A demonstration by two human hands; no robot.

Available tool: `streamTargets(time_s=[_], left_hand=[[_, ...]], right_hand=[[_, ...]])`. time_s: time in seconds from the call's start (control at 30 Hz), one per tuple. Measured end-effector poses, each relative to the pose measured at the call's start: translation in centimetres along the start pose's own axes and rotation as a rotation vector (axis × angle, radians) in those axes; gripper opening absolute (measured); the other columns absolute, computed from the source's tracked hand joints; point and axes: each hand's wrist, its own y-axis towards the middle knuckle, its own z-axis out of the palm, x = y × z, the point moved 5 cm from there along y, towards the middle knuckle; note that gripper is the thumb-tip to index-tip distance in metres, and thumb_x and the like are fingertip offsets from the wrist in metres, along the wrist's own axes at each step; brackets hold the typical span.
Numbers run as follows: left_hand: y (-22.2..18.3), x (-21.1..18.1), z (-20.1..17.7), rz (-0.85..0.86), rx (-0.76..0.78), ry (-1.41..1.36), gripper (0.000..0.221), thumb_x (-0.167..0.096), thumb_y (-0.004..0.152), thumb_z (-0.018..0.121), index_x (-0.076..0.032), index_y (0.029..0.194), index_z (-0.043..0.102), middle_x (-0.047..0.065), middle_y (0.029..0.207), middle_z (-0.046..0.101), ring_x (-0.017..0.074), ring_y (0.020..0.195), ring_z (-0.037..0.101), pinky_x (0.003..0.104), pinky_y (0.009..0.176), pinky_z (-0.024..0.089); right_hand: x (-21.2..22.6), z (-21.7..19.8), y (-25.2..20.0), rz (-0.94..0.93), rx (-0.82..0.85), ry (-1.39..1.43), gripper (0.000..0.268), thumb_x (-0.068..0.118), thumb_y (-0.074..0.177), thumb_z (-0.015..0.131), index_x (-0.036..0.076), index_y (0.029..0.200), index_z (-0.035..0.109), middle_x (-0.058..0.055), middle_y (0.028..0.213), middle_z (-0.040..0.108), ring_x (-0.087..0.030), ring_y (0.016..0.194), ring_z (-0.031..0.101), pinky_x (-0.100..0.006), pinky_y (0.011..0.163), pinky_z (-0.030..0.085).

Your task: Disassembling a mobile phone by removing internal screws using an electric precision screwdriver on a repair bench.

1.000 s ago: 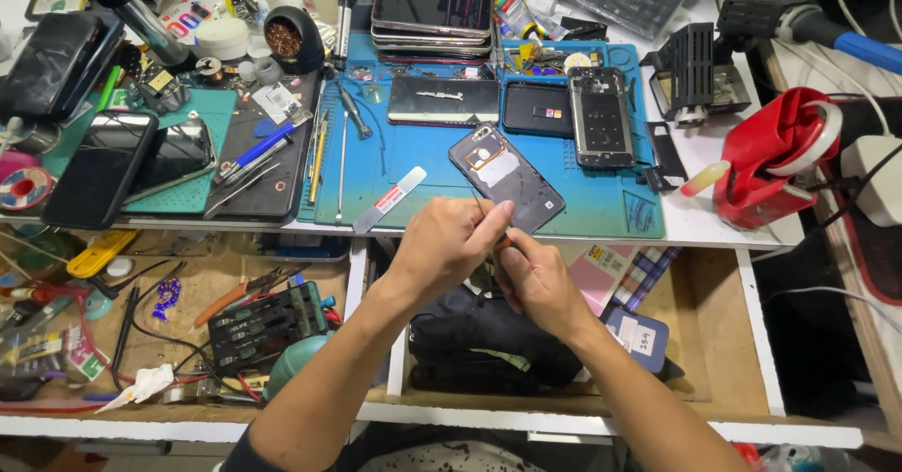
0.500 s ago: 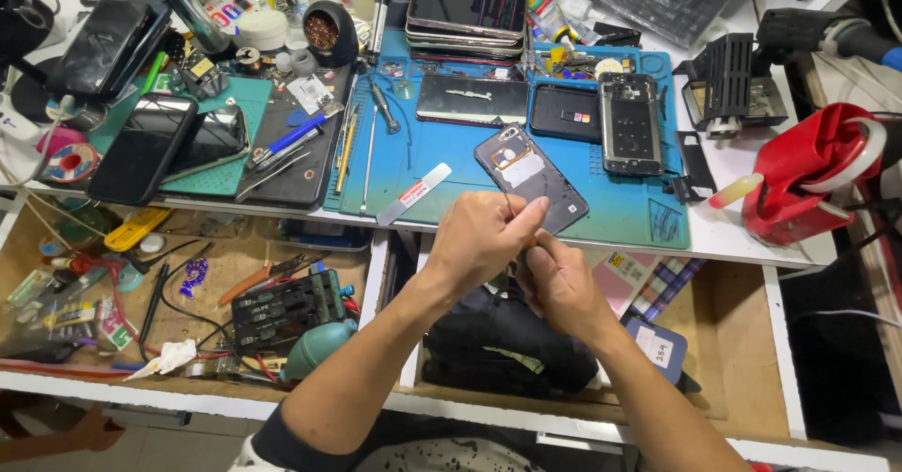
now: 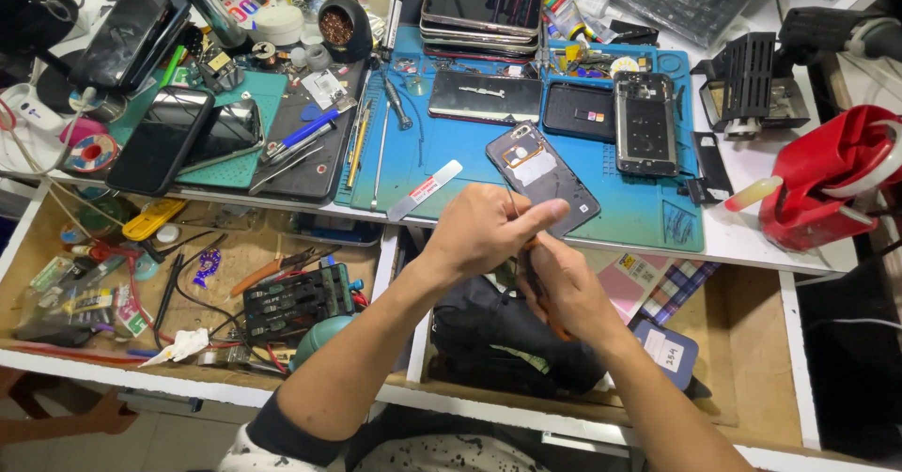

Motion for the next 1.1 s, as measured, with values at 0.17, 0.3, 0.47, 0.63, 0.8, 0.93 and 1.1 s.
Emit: streamTargets(time_s=[0.17,0.3,0.47,0.63,0.8,0.93,1.1], left_hand=[[0.1,1.4,0.9,-0.15,-0.068,-0.01,0.056,-0.052,0.09,0.059,-0.014,0.049,0.054,0.008,0.043,0.05,0.0257,0.044,0.052,0.034,0.052,0.046],[-0.1,1.6,2.0,0.119,-0.052,-0.156,0.051,-0.033,0.098,0.056,-0.014,0.051,0.05,0.003,0.041,0.049,0.0081,0.047,0.044,0.027,0.047,0.043],[-0.8,-0.4,1.9,0.305,0.02,-0.219,0.051,-0.023,0.098,0.057,-0.013,0.049,0.048,0.001,0.041,0.044,0.01,0.043,0.041,0.025,0.044,0.039],[-0.1,0.1,1.7,0.327,0.022,-0.205,0.053,-0.025,0.098,0.058,-0.013,0.048,0.049,0.001,0.041,0.048,0.0165,0.041,0.041,0.027,0.044,0.041],[-0.1,0.2,-0.1,-0.177,-0.012,0.109,0.063,-0.059,0.088,0.056,-0.01,0.05,0.044,0.011,0.044,0.047,0.035,0.049,0.052,0.037,0.055,0.045],[0.7,2.1,1.3,-0.15,-0.066,0.062,0.061,-0.055,0.09,0.058,-0.013,0.047,0.043,0.006,0.039,0.038,0.0258,0.042,0.04,0.035,0.05,0.04],[0.8,0.7,1.9,0.088,-0.002,-0.187,0.053,-0.033,0.096,0.055,-0.017,0.048,0.04,-0.005,0.038,0.035,0.0063,0.046,0.035,0.024,0.045,0.034]], right_hand=[[0.9,-0.4,-0.6,0.163,-0.18,-0.426,0.031,0.032,0.098,0.051,0.01,0.08,0.062,-0.01,0.045,0.053,-0.021,0.046,0.05,-0.035,0.052,0.049],[-2.4,-0.2,-1.1,0.067,0.053,0.252,0.049,0.043,0.107,0.035,0.002,0.089,0.055,-0.011,0.046,0.052,-0.019,0.025,0.05,-0.028,0.027,0.045],[-2.4,0.4,-2.1,0.137,0.221,0.53,0.063,0.053,0.107,0.033,-0.003,0.086,0.055,-0.01,0.047,0.05,-0.017,0.025,0.048,-0.027,0.023,0.042],[-3.0,0.4,-1.5,0.165,0.225,0.597,0.065,0.056,0.106,0.034,-0.003,0.088,0.053,-0.011,0.047,0.047,-0.017,0.025,0.047,-0.029,0.023,0.042],[-0.9,-1.5,-0.4,0.083,-0.124,-0.408,0.032,0.031,0.101,0.054,0.007,0.081,0.061,-0.004,0.037,0.052,-0.019,0.032,0.052,-0.03,0.041,0.047],[-1.1,-1.4,-0.8,0.102,-0.15,-0.393,0.038,0.036,0.102,0.051,0.011,0.075,0.06,-0.001,0.036,0.052,-0.014,0.032,0.05,-0.026,0.041,0.046],[-2.2,-0.1,-1.2,0.127,0.02,0.365,0.055,0.044,0.108,0.034,-0.001,0.085,0.055,-0.012,0.047,0.052,-0.018,0.025,0.049,-0.028,0.025,0.042]])
